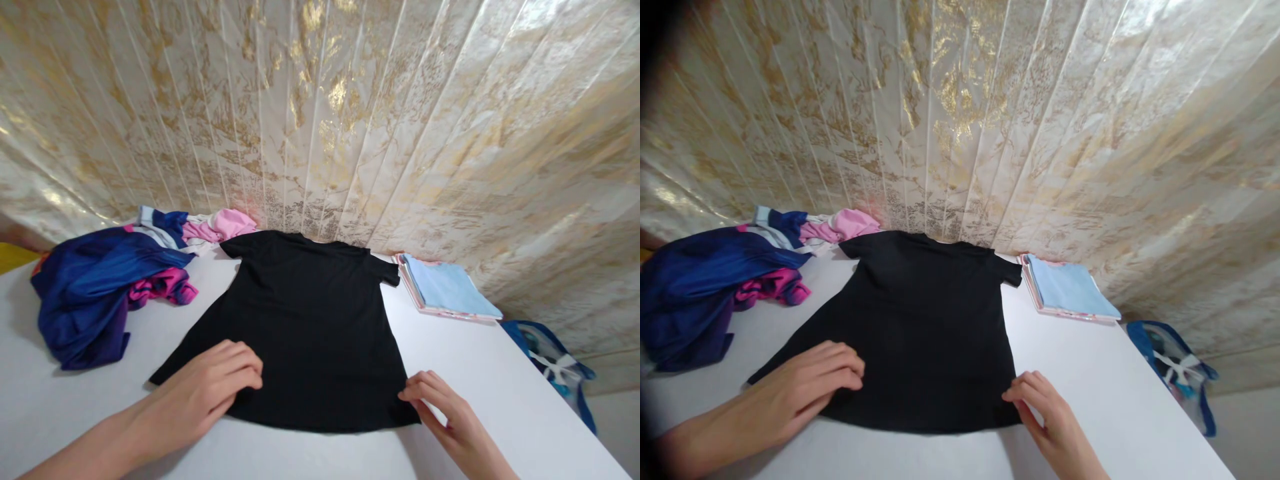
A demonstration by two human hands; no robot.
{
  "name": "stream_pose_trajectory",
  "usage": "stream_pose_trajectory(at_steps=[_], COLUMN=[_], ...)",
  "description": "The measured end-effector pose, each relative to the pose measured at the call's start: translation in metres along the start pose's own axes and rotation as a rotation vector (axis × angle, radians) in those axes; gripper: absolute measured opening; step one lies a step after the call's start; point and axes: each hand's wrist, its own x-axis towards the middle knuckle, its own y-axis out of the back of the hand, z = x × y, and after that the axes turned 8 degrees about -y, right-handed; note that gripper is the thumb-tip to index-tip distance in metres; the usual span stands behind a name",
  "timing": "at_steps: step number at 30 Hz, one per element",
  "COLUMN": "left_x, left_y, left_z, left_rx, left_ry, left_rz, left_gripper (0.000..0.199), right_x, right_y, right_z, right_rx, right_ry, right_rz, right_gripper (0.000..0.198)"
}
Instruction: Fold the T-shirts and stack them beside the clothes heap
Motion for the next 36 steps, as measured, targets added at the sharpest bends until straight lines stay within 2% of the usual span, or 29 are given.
stream_pose_trajectory(at_steps=[2, 4, 7, 9, 13, 16, 20, 24, 28, 31, 34, 36], left_x=[0.024, 0.04, 0.053, 0.059, 0.078, 0.093, 0.103, 0.102, 0.102, 0.108, 0.118, 0.124], left_y=[-0.009, -0.018, -0.024, -0.026, -0.042, -0.062, -0.081, -0.081, -0.071, -0.066, -0.07, -0.077], left_z=[0.006, 0.007, 0.009, 0.016, 0.041, 0.057, 0.063, 0.062, 0.062, 0.061, 0.053, 0.044], left_rx=[-0.115, -0.161, -0.163, -0.173, -0.17, -0.129, -0.071, -0.107, -0.158, -0.168, -0.149, -0.119], left_ry=[-0.123, -0.186, -0.176, -0.15, -0.127, -0.09, -0.098, -0.191, -0.181, -0.189, -0.268, -0.294], left_rz=[-0.085, -0.147, -0.183, -0.198, -0.227, -0.21, -0.219, -0.205, -0.214, -0.217, -0.2, -0.179], left_gripper=[0.035, 0.032, 0.022, 0.013, 0.022, 0.016, 0.007, 0.01, 0.015, 0.023, 0.021, 0.028], right_x=[0.015, 0.031, 0.052, 0.061, 0.073, 0.082, 0.099, 0.114, 0.115, 0.104, 0.088, 0.08], right_y=[-0.012, -0.023, -0.031, -0.031, -0.027, -0.028, -0.033, -0.039, -0.041, -0.032, -0.018, -0.012], right_z=[-0.011, -0.019, -0.024, -0.024, -0.02, -0.009, 0.006, 0.011, 0.011, 0.009, 0.01, 0.014], right_rx=[0.003, -0.079, -0.228, -0.222, -0.152, -0.133, -0.106, -0.135, -0.165, -0.166, -0.104, -0.048], right_ry=[0.024, 0.028, -0.005, -0.022, -0.08, -0.114, -0.015, 0.037, 0.035, 0.026, -0.033, -0.059], right_rz=[-0.052, -0.094, -0.019, 0.039, -0.012, -0.035, -0.006, 0.043, 0.079, 0.099, 0.101, 0.041], right_gripper=[0.023, 0.021, 0.021, 0.022, 0.024, 0.024, 0.028, 0.029, 0.028, 0.028, 0.026, 0.025])
